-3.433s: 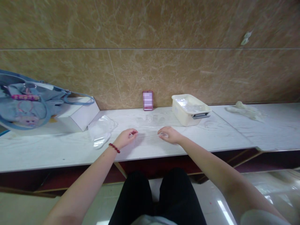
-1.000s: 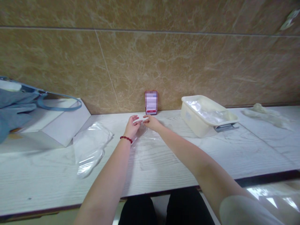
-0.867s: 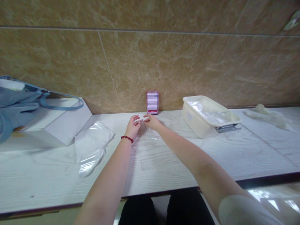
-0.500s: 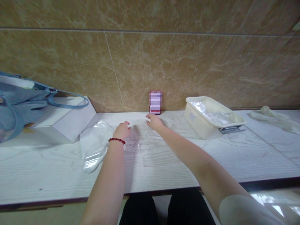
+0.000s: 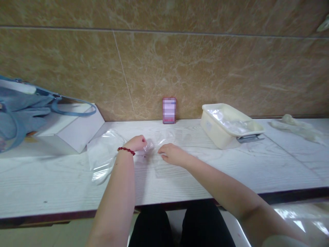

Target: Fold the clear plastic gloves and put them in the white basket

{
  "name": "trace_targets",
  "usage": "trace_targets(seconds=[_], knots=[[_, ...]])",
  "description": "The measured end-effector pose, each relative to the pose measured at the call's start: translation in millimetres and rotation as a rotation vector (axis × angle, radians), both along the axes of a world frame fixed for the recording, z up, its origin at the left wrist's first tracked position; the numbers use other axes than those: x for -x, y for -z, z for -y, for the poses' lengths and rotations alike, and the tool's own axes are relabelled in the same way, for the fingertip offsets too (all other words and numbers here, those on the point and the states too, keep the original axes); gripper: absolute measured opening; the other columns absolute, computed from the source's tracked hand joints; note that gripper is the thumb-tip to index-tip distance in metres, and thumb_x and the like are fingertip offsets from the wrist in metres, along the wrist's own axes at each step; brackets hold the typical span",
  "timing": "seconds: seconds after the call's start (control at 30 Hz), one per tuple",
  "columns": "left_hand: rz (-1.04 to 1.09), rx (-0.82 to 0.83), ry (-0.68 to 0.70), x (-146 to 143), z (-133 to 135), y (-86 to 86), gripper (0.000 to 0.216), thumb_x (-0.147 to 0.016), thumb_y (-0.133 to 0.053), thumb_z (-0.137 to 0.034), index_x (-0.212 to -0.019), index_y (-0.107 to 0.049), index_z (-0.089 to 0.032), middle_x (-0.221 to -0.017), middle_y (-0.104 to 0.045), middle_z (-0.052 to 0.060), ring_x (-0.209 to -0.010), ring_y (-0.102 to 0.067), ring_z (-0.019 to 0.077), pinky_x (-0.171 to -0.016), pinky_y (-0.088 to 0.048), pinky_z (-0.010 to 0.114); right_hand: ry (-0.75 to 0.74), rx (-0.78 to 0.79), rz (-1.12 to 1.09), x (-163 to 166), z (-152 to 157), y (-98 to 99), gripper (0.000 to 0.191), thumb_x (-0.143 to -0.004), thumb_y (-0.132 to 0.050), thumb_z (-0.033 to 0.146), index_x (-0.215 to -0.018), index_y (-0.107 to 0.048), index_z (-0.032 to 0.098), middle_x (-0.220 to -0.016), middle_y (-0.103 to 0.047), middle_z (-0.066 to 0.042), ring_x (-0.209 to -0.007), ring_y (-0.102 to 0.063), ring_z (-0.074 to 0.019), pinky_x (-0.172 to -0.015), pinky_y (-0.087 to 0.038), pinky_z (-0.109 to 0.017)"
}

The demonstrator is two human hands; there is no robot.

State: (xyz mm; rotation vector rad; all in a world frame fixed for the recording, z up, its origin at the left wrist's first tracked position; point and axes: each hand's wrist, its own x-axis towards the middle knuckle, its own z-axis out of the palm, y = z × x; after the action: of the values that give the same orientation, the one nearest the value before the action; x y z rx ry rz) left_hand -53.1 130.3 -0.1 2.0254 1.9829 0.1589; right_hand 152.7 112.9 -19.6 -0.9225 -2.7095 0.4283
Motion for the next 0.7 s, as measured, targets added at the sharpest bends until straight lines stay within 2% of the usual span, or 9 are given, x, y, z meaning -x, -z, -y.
trace_targets(seconds=[0.1, 0.2, 0.37, 0.5, 0.63, 0.7], knots=[[0.152, -0.004, -0.016, -3, 1, -1.4, 0.011, -0.065, -0.043, -0.023, -0.069, -0.052, -0.018, -0.066, -0.062, 0.002, -0.06, -0.056, 0.0142, -0.052, -0.04, 0.022, -0.012, -0.008, -0.063, -1, 4, 3.1, 0.024, -0.075, -0.045, 0.013, -0.093, -0.061, 0.016, -0.095, -0.062, -0.006, -0.092, -0.054, -0.0149, -0.084, -0.037, -0.028], [0.388, 0.037, 0.026, -11, 3, -4.3, 0.006, -0.066, -0.044, -0.023, -0.069, -0.046, -0.018, -0.062, -0.06, 0.0, -0.056, -0.056, 0.0127, -0.051, -0.042, 0.022, 0.086, 0.021, -0.203, -3, 1, 4.3, 0.025, -0.076, -0.047, 0.019, -0.098, -0.057, 0.014, -0.096, -0.061, -0.008, -0.089, -0.054, -0.0148, -0.081, -0.039, -0.028], [0.664, 0.029, 0.051, -37, 10, -11.0, 0.018, -0.068, -0.051, -0.025, -0.081, -0.041, -0.019, -0.06, -0.058, -0.002, -0.057, -0.058, 0.0125, -0.053, -0.045, 0.024, 0.241, 0.103, -0.429, -7, -11, 9.1, 0.044, -0.067, -0.057, 0.02, -0.108, -0.045, 0.016, -0.099, -0.059, -0.007, -0.086, -0.054, -0.0139, -0.078, -0.041, -0.029], [0.779, 0.102, 0.044, -54, 13, -11.5, 0.026, -0.069, -0.056, -0.027, -0.088, -0.04, -0.018, -0.066, -0.061, 0.0, -0.059, -0.059, 0.0127, -0.057, -0.047, 0.027, 0.212, 0.246, -0.509, -9, -18, 13.8, 0.061, -0.062, -0.06, 0.016, -0.117, -0.034, 0.017, -0.099, -0.059, -0.005, -0.082, -0.054, -0.0112, -0.073, -0.042, -0.026], [0.894, 0.181, 0.026, -53, 11, -10.0, 0.024, -0.076, -0.049, -0.034, -0.09, -0.041, -0.017, -0.079, -0.063, 0.005, -0.071, -0.061, 0.0137, -0.065, -0.048, 0.029, 0.167, 0.266, -0.482, -12, -24, 16.4, 0.058, -0.064, -0.057, 0.012, -0.117, -0.035, 0.017, -0.087, -0.061, -0.002, -0.073, -0.054, -0.0089, -0.069, -0.041, -0.023], [0.88, 0.145, 0.01, -46, 9, -9.0, 0.024, -0.079, -0.043, -0.036, -0.091, -0.044, -0.016, -0.086, -0.063, 0.008, -0.075, -0.061, 0.014, -0.066, -0.047, 0.029, 0.13, 0.244, -0.451, -13, -26, 16.8, 0.048, -0.066, -0.053, 0.009, -0.112, -0.042, 0.016, -0.08, -0.061, 0.0, -0.069, -0.053, -0.008, -0.068, -0.041, -0.021]])
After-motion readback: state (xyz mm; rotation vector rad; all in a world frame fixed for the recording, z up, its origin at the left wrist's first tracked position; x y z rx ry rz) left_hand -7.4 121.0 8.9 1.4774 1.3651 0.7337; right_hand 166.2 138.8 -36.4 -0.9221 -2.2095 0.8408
